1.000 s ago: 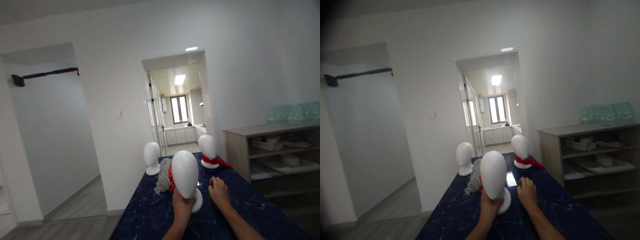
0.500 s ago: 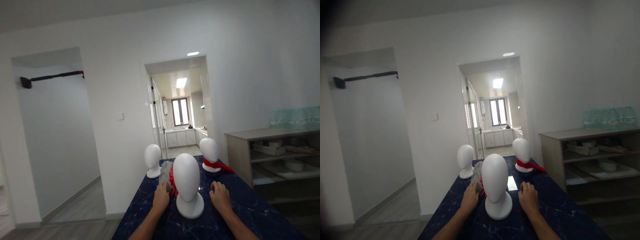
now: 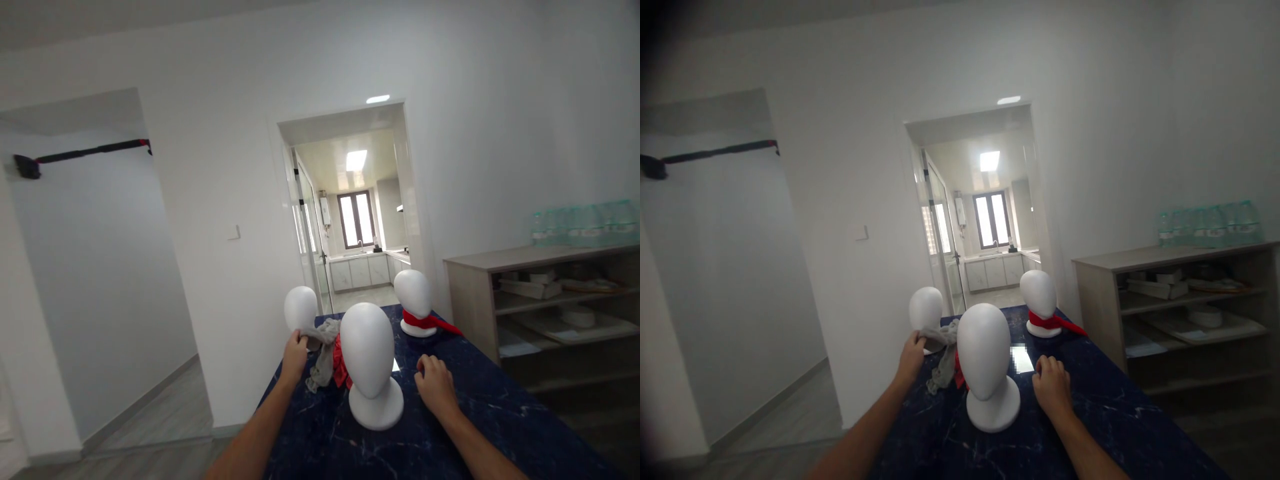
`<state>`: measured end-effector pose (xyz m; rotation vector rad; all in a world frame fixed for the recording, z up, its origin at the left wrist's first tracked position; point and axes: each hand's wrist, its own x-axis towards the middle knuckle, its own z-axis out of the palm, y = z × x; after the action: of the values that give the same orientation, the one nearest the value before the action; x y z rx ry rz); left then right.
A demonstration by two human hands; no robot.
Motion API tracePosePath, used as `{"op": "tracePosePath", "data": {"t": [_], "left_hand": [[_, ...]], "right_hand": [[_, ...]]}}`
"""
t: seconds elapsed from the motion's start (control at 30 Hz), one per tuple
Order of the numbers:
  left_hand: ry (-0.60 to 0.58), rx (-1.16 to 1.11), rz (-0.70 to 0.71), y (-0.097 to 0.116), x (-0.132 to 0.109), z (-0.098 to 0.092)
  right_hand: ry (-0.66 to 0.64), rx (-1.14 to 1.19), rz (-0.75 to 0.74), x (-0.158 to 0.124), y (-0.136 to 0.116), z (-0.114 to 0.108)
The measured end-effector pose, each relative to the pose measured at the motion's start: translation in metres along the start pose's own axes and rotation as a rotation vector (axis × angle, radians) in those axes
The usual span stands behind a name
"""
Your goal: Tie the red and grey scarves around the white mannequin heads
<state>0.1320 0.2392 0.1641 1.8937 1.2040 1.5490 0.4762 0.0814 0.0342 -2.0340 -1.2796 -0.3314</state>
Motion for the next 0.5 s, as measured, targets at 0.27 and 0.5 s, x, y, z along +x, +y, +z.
{"op": "tracePosePath", "data": {"t": [0.27, 0.5], "left_hand": [[0.185, -0.497, -0.082, 0.066, 0.001, -0.085], [-0.058, -0.722, -0.486, 0.101, -0.032, -0.139]], "right_hand": [[0.015, 0.021, -0.003, 0.0, 0.004, 0.002], [0.036, 0.1, 0.01, -0.004, 0.006, 0.002]]}}
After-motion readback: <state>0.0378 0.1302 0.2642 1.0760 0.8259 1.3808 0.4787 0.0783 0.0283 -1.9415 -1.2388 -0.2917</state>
